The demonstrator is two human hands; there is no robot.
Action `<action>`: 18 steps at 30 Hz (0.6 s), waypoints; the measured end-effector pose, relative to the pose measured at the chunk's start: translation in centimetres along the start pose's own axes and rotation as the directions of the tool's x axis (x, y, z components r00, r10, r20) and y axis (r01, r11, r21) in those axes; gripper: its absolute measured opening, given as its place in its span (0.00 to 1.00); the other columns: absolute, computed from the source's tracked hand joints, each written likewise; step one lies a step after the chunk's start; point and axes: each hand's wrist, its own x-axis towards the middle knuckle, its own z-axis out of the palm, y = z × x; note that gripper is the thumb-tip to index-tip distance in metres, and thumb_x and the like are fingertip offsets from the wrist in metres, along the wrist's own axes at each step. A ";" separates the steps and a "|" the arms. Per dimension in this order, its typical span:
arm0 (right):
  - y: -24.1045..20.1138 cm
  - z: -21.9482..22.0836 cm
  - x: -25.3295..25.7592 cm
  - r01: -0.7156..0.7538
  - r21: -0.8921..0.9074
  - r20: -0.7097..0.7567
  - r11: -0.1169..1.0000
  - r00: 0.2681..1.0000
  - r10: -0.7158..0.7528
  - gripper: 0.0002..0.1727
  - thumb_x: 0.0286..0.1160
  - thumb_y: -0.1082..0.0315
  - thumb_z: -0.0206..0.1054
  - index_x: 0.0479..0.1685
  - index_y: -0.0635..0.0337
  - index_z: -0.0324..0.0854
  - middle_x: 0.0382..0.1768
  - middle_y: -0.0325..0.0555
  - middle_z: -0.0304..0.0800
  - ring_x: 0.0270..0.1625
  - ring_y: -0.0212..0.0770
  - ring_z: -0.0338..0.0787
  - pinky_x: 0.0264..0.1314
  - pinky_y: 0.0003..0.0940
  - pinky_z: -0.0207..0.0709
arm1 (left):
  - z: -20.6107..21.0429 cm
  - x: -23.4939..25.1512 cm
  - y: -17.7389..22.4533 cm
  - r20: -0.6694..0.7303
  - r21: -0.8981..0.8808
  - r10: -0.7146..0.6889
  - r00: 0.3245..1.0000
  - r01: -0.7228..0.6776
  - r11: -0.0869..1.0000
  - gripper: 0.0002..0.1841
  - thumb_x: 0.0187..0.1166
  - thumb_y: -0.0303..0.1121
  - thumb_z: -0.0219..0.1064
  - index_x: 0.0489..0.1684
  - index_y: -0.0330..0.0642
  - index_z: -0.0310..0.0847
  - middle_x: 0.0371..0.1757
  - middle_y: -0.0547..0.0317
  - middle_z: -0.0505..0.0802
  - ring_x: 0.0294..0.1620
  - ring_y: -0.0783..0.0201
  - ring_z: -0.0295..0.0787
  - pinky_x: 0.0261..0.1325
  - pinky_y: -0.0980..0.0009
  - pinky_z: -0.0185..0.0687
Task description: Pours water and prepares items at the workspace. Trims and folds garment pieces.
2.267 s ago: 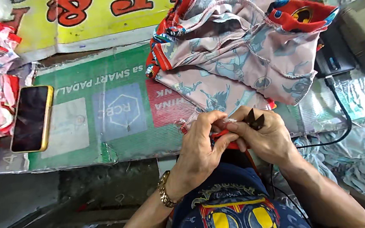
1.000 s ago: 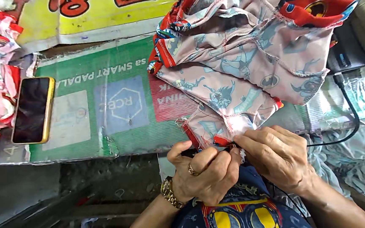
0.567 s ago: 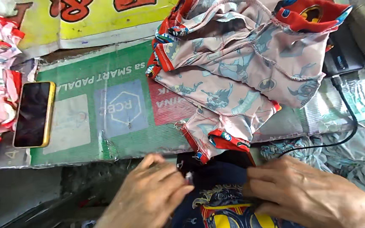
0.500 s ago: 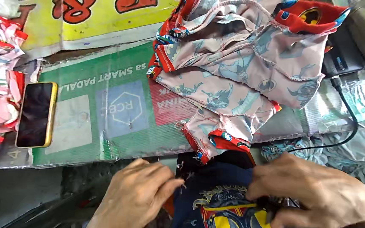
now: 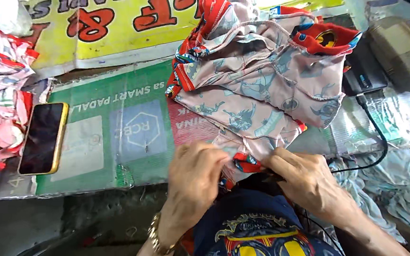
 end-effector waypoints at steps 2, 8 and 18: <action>0.1 -0.1 0.0 0.009 -0.002 0.003 1.000 1.000 -0.009 0.09 0.82 0.69 0.59 0.36 0.57 0.83 0.26 0.45 0.82 0.22 0.42 0.81 0.16 0.34 0.65 | -3.1 -1.9 -1.2 -0.070 0.102 -0.103 0.992 0.110 0.989 0.12 0.92 0.43 0.56 0.42 0.48 0.81 0.40 0.66 0.88 0.47 0.74 0.85 0.53 0.75 0.82; 0.3 -0.7 0.3 0.002 0.084 -0.014 0.996 1.000 -0.001 0.08 0.81 0.66 0.61 0.39 0.53 0.87 0.33 0.45 0.87 0.28 0.37 0.84 0.21 0.30 0.69 | -7.7 -3.0 -2.2 -0.124 0.603 -0.201 0.972 0.235 0.762 0.25 0.88 0.50 0.58 0.49 0.32 0.86 0.55 0.33 0.90 0.63 0.35 0.84 0.70 0.36 0.66; 1.3 -4.6 3.5 -0.075 0.632 -0.057 0.772 0.988 0.142 0.07 0.88 0.62 0.60 0.43 0.52 0.80 0.34 0.29 0.84 0.30 0.14 0.79 0.31 0.07 0.73 | 3.3 3.5 1.9 -0.007 -0.504 -0.008 1.000 0.003 0.864 0.07 0.85 0.28 0.64 0.47 0.41 0.90 0.59 0.59 0.93 0.66 0.69 0.87 0.72 0.71 0.81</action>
